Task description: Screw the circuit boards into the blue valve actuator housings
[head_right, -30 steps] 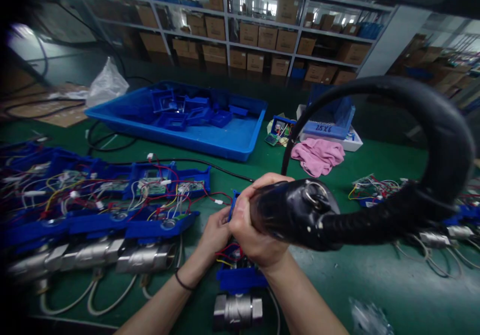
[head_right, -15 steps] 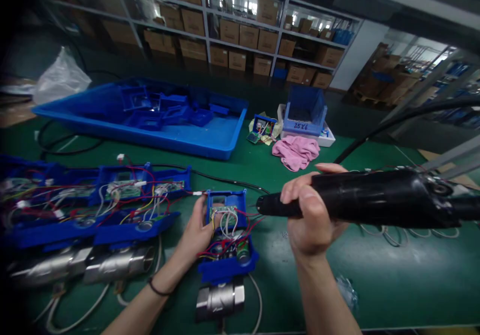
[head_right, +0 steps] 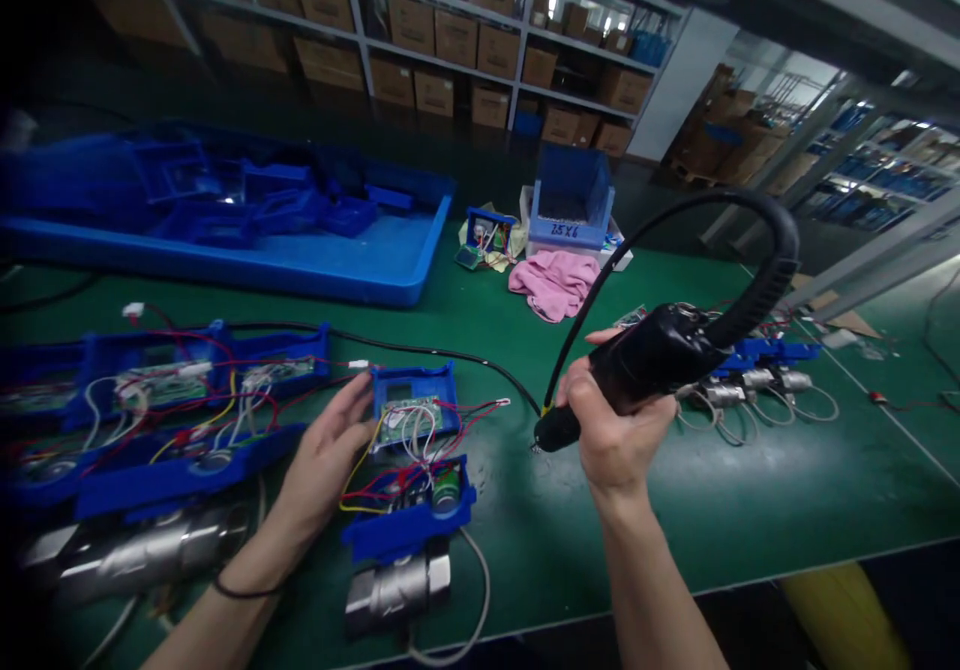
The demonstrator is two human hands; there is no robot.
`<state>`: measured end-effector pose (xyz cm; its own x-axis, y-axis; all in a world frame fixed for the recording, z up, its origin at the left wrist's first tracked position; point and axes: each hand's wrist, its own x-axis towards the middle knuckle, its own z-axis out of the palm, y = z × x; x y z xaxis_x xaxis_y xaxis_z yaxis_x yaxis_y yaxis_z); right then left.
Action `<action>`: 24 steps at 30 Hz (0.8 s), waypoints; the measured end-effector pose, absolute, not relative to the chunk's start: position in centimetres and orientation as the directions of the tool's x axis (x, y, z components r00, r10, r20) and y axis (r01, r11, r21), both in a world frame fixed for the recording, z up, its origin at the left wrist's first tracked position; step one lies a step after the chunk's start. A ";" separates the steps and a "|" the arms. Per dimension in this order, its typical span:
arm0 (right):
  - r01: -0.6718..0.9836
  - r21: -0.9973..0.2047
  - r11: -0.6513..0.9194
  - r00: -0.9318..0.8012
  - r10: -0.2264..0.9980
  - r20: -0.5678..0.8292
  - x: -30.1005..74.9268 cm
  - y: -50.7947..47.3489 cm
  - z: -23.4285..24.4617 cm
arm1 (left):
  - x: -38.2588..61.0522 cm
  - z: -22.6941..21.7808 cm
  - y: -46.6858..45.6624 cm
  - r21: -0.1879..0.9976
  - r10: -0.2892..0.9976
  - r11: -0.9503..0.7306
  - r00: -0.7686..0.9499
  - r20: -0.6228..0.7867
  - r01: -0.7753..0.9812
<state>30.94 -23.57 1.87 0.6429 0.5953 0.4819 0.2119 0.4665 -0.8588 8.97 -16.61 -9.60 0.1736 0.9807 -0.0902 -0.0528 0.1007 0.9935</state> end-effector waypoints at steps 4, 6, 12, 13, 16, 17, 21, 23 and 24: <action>0.227 -0.853 0.470 0.643 0.586 0.494 30.9 -23.5 1.3 | 9.1 -9.8 -16.6 0.993 0.996 -0.092 0.022 0.090 0.076; 0.245 -0.850 0.466 0.637 0.584 0.504 30.9 -23.4 1.1 | 9.0 -9.8 -16.6 0.962 0.977 -0.200 -0.040 0.210 0.185; 0.236 -0.855 0.462 0.657 0.572 0.491 30.9 -23.5 1.2 | 8.5 -8.7 -17.1 0.832 0.885 -0.395 -0.083 0.459 0.390; 0.227 -0.855 0.467 0.669 0.563 0.485 30.9 -23.5 1.5 | 8.5 -8.5 -17.2 0.821 0.876 -0.405 -0.088 0.475 0.402; 0.175 -0.851 0.496 0.707 0.538 0.459 31.0 -23.6 2.4 | 8.5 -8.1 -17.4 0.803 0.868 -0.426 -0.062 0.493 0.416; 0.152 -0.846 0.510 0.719 0.530 0.449 31.1 -23.6 2.8 | 8.6 -8.0 -17.5 0.796 0.865 -0.442 -0.039 0.501 0.414; 0.043 -0.826 0.561 0.783 0.495 0.377 31.3 -23.8 4.4 | 8.4 -7.5 -17.9 0.754 0.828 -0.530 0.045 0.559 0.389; -0.018 -0.821 0.571 0.799 0.502 0.332 31.4 -24.1 5.3 | 8.3 -6.7 -18.5 0.729 0.808 -0.565 0.082 0.584 0.387; -0.047 -0.820 0.571 0.799 0.514 0.312 31.4 -24.3 5.7 | 8.2 -6.1 -18.9 0.710 0.793 -0.591 0.116 0.598 0.383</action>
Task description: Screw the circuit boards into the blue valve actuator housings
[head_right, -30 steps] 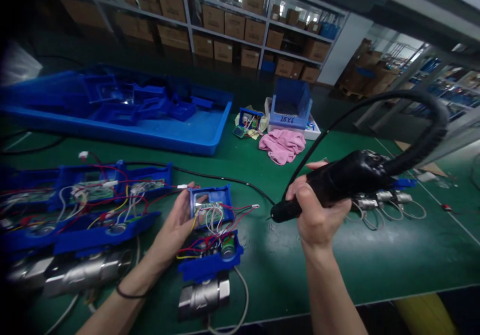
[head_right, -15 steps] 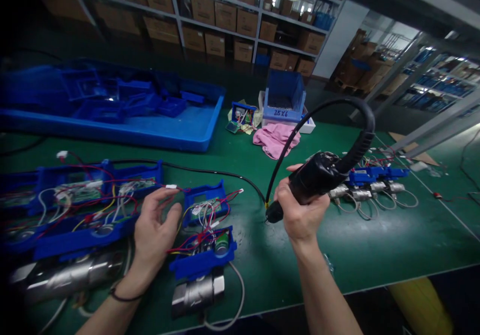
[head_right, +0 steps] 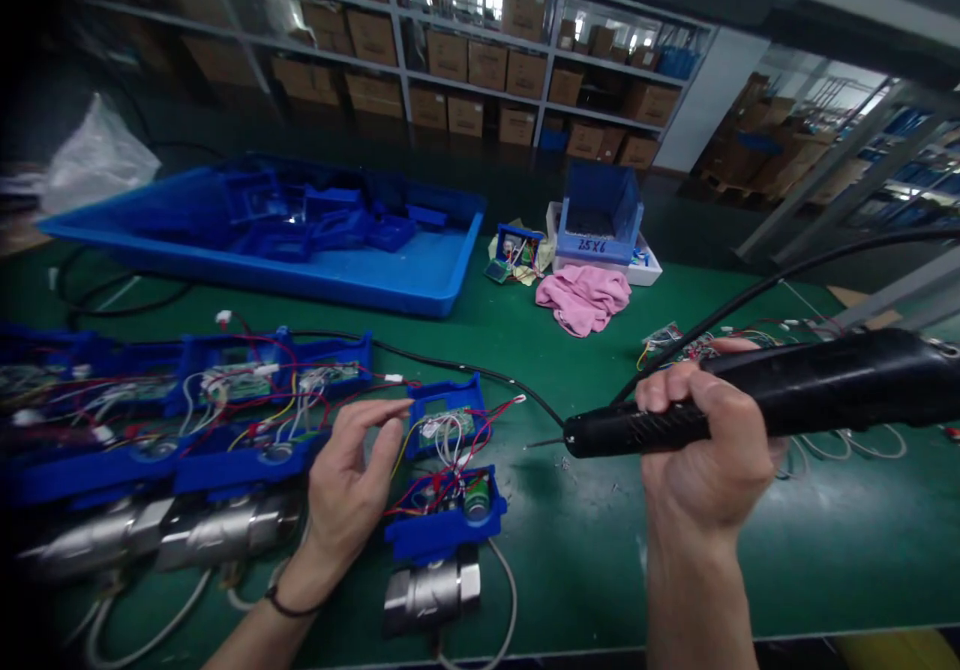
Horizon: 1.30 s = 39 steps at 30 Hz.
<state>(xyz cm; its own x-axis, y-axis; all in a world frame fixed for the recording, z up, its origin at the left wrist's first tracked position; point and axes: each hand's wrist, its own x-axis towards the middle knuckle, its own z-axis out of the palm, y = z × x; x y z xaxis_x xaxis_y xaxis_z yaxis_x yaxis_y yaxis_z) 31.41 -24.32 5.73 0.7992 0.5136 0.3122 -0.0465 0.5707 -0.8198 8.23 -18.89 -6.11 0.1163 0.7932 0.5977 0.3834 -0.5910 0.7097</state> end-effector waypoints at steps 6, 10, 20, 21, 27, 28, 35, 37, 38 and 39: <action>-0.106 -0.800 0.591 0.803 0.525 0.282 31.7 -25.9 7.8 | 9.3 -2.4 -21.8 0.503 0.598 -0.801 0.397 0.697 0.324; -0.189 -0.775 0.604 0.799 0.553 0.236 31.4 -26.4 8.3 | 10.7 -2.3 -22.7 0.418 0.550 -0.833 0.471 0.689 0.362; -0.253 -0.742 0.621 0.756 0.605 0.249 30.9 -27.4 8.1 | 11.0 -2.3 -23.4 0.390 0.510 -0.854 0.403 0.760 0.345; -0.256 -0.741 0.621 0.754 0.608 0.248 30.8 -27.5 8.1 | 11.0 -2.3 -23.5 0.393 0.513 -0.852 0.400 0.759 0.347; -0.276 -0.732 0.623 0.728 0.633 0.264 30.2 -27.9 8.4 | 10.7 -1.9 -23.7 0.395 0.522 -0.844 0.383 0.762 0.363; -0.276 -0.729 0.627 0.727 0.632 0.268 30.1 -27.9 8.4 | 10.7 -1.9 -23.8 0.391 0.523 -0.842 0.384 0.761 0.371; -0.296 -0.726 0.620 0.717 0.647 0.260 29.7 -28.0 8.4 | 10.7 -2.1 -23.9 0.387 0.549 -0.822 0.400 0.734 0.419; -0.294 -0.725 0.623 0.716 0.646 0.265 29.6 -27.9 8.3 | 10.6 -2.2 -23.8 0.383 0.544 -0.824 0.396 0.740 0.417; -0.292 -0.727 0.622 0.714 0.647 0.267 29.5 -27.8 8.3 | 10.6 -2.3 -23.8 0.382 0.542 -0.825 0.393 0.743 0.416; -0.290 -0.729 0.620 0.713 0.648 0.268 29.4 -27.7 8.4 | 10.6 -2.3 -23.8 0.381 0.541 -0.826 0.390 0.745 0.416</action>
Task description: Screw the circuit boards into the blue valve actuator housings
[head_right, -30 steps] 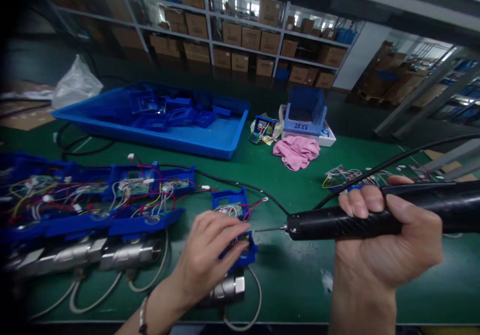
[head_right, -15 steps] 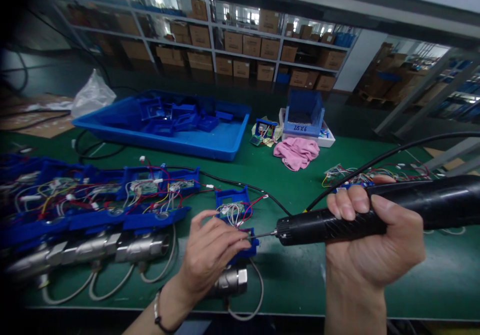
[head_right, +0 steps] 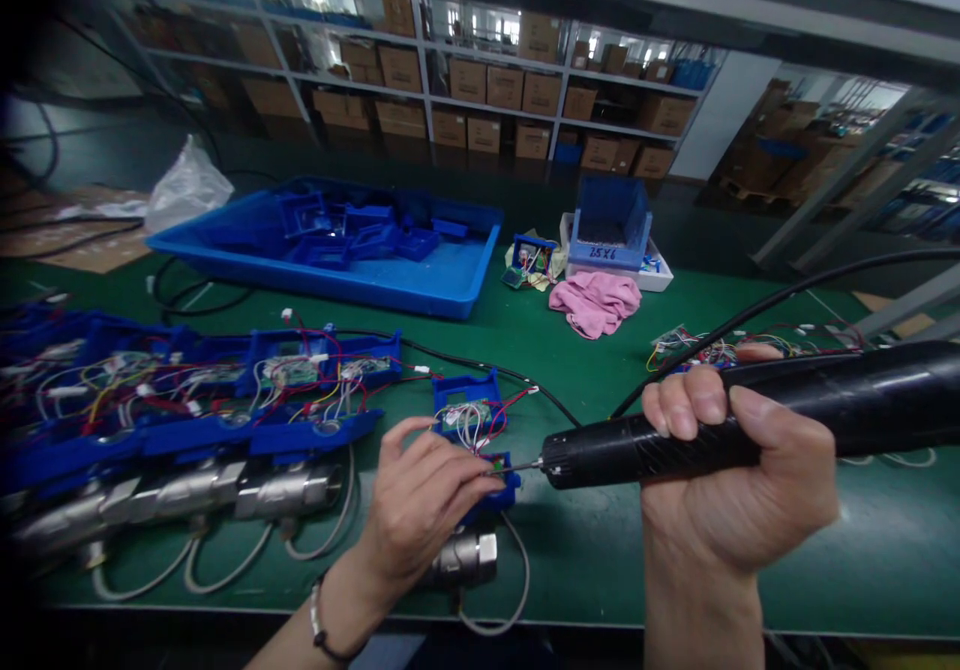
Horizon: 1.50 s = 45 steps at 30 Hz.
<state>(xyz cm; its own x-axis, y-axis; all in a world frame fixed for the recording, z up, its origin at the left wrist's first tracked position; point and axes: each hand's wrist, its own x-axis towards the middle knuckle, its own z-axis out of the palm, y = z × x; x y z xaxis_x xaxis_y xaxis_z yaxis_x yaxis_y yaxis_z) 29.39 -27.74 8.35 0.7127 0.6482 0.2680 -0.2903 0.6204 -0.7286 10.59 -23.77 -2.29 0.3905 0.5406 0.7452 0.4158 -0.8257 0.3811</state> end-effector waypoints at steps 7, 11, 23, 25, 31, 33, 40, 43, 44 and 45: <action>-0.266 -0.747 0.609 0.685 0.665 0.298 28.7 -27.4 8.5 | 10.6 -2.4 -23.5 0.392 0.568 -0.807 0.397 0.721 0.442; -0.241 -0.754 0.611 0.704 0.645 0.297 28.4 -27.1 8.3 | 10.3 -2.4 -23.2 0.392 0.570 -0.809 0.417 0.708 0.439; -0.102 -0.691 0.716 0.727 0.528 0.440 29.5 -24.0 9.5 | 9.0 -3.6 -19.3 0.589 0.699 -0.690 0.599 0.390 0.421; -0.054 -0.694 0.718 0.721 0.508 0.471 28.8 -23.0 9.5 | 9.4 -3.5 -19.5 0.610 0.698 -0.661 0.656 0.287 0.438; -0.033 -0.758 0.651 0.623 0.607 0.494 26.0 -20.0 7.4 | 9.7 -2.7 -19.5 0.580 0.666 -0.643 0.740 0.100 0.500; -0.016 -0.773 0.634 0.571 0.641 0.513 25.5 -19.2 6.2 | 9.8 -2.6 -19.4 0.568 0.658 -0.645 0.749 0.074 0.510; 0.026 -0.814 0.580 0.481 0.707 0.519 24.6 -17.5 3.4 | 9.8 -2.8 -19.5 0.560 0.676 -0.632 0.734 0.062 0.536; 0.050 -0.826 0.561 0.482 0.711 0.512 24.4 -17.3 3.0 | 9.8 -2.8 -19.4 0.568 0.679 -0.630 0.730 0.071 0.531; 0.051 -0.830 0.555 0.484 0.713 0.507 24.4 -17.3 3.0 | 9.8 -2.8 -19.4 0.572 0.682 -0.627 0.727 0.074 0.530; 0.048 -0.833 0.551 0.487 0.715 0.501 24.4 -17.3 2.9 | 9.8 -2.8 -19.4 0.576 0.685 -0.623 0.724 0.076 0.529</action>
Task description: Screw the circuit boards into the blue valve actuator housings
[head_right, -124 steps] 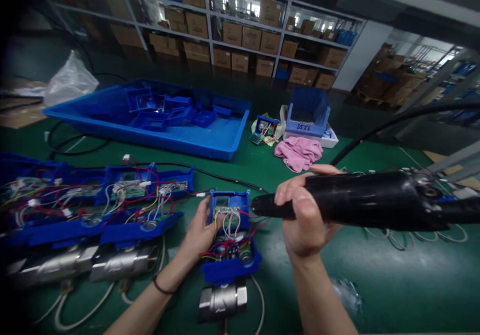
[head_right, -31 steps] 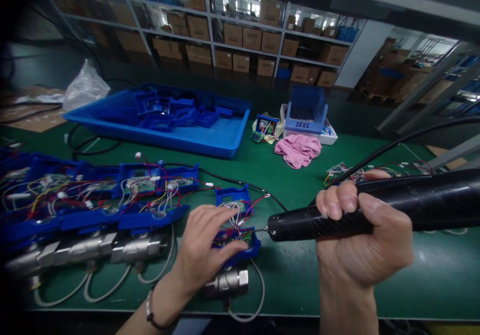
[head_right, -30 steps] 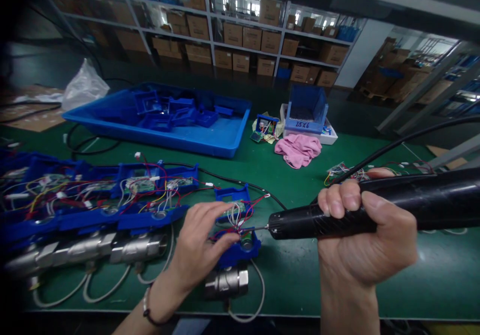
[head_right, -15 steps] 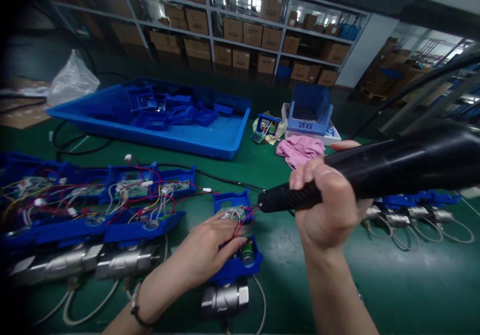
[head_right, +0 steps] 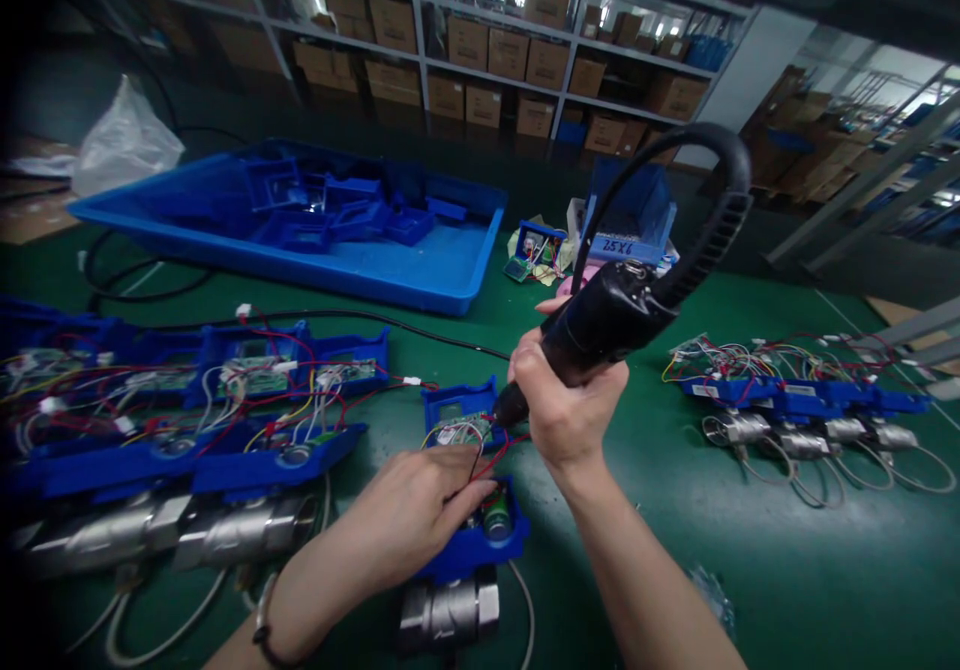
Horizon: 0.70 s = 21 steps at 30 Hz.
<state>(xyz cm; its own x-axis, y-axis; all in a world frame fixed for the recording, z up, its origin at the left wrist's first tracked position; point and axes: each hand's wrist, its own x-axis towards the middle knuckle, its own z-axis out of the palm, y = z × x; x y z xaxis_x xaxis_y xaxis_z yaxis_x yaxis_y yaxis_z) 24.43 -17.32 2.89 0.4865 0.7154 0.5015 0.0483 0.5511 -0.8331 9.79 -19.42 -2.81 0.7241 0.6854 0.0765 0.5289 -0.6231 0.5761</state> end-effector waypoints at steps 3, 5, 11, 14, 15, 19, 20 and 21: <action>0.038 -0.832 0.553 0.495 0.713 0.497 24.4 -17.3 2.7 | 9.8 -2.8 -19.4 0.587 0.695 -0.608 0.716 0.069 0.534; 0.035 -0.826 0.562 0.493 0.709 0.504 24.4 -17.2 2.5 | 9.8 -2.7 -19.5 0.584 0.700 -0.598 0.713 0.047 0.549; 0.063 -0.835 0.547 0.470 0.722 0.509 24.1 -17.0 2.2 | 9.8 -2.8 -19.5 0.584 0.711 -0.608 0.696 0.101 0.537; 0.090 -0.837 0.539 0.451 0.728 0.517 23.8 -16.7 2.2 | 9.8 -2.9 -19.5 0.579 0.705 -0.618 0.700 0.111 0.531; 0.091 -0.838 0.539 0.443 0.731 0.518 23.7 -16.6 2.1 | 9.8 -2.9 -19.5 0.577 0.703 -0.619 0.703 0.107 0.532; 0.076 -0.856 0.511 0.408 0.768 0.494 23.4 -16.0 1.9 | 10.0 -2.8 -19.4 0.573 0.715 -0.601 0.695 0.074 0.557; 0.065 -0.862 0.503 0.401 0.778 0.484 23.4 -15.9 1.9 | 10.0 -2.8 -19.4 0.568 0.718 -0.597 0.693 0.064 0.566; 0.055 -0.867 0.495 0.394 0.787 0.474 23.4 -15.8 1.8 | 10.0 -2.7 -19.4 0.563 0.717 -0.596 0.695 0.053 0.572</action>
<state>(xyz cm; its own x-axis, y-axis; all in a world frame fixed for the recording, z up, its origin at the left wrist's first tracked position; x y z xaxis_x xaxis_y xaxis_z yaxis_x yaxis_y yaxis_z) 23.38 -15.76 1.79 0.3939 0.7873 0.4743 0.0551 0.4949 -0.8672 10.04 -19.41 -2.70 0.6950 0.7170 0.0531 0.5721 -0.5963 0.5632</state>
